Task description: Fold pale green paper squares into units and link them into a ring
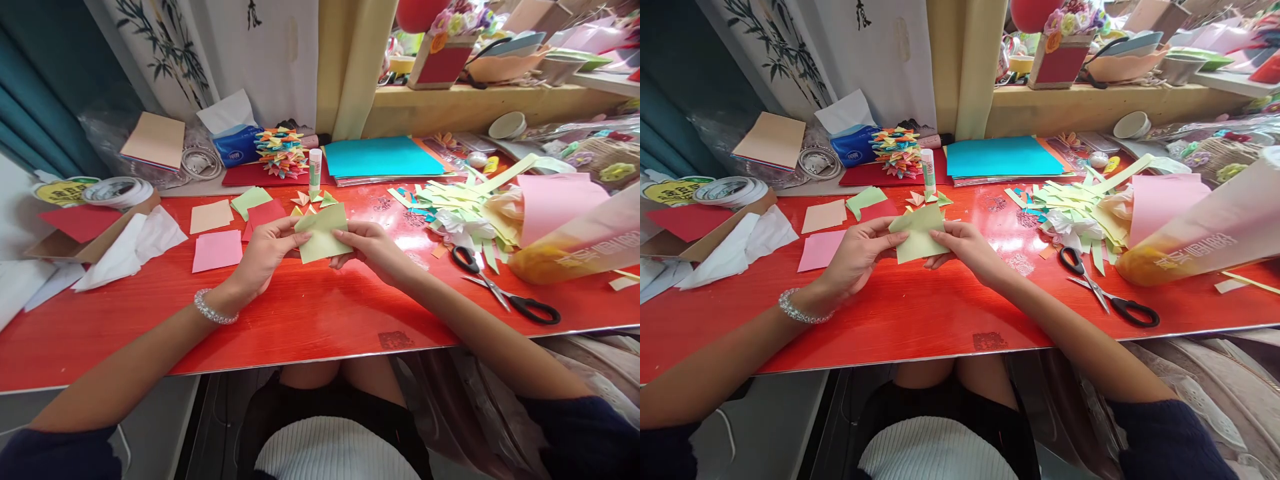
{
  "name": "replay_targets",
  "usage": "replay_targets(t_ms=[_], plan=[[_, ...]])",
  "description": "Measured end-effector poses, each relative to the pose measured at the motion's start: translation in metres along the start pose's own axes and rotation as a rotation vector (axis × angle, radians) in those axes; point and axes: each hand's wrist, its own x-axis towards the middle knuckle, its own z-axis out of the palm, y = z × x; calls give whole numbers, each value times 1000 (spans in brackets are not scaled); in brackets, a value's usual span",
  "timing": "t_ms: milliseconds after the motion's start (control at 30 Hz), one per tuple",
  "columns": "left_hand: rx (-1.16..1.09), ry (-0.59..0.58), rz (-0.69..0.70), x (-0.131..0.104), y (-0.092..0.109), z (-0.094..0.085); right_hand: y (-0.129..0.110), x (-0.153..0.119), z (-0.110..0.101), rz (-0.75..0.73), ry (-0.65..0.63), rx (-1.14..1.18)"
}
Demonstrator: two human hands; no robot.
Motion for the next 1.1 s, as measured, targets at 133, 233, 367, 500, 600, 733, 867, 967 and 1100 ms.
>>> replay_targets(t_ms=[133, 233, 367, 500, 600, 733, 867, 967, 1100], plan=[[16, 55, 51, 0, -1, 0, -1, 0, -1, 36, 23, 112], [61, 63, 82, 1, -5, -3, -2, 0, -1, 62, 67, 179], [218, 47, 185, 1, -6, -7, -4, 0, 0, 37, 83, 170], [466, -20, 285, -4, -1, -7, -3, -1, -1, -19, 86, -24], [437, -97, 226, -5, 3, -7, -2, -2, -1, -86, 110, -198], [273, -91, 92, -2, 3, -6, -2, -3, 2, -185, 66, -330], [360, -105, 4, -2, -1, -1, 1, -3, 6, -192, 137, -239], [169, -46, -24, -6, -5, 4, 7, -2, 8, -133, 158, -65], [161, -51, -63, -8, -11, 6, 16, -3, 10, -193, 126, -151]])
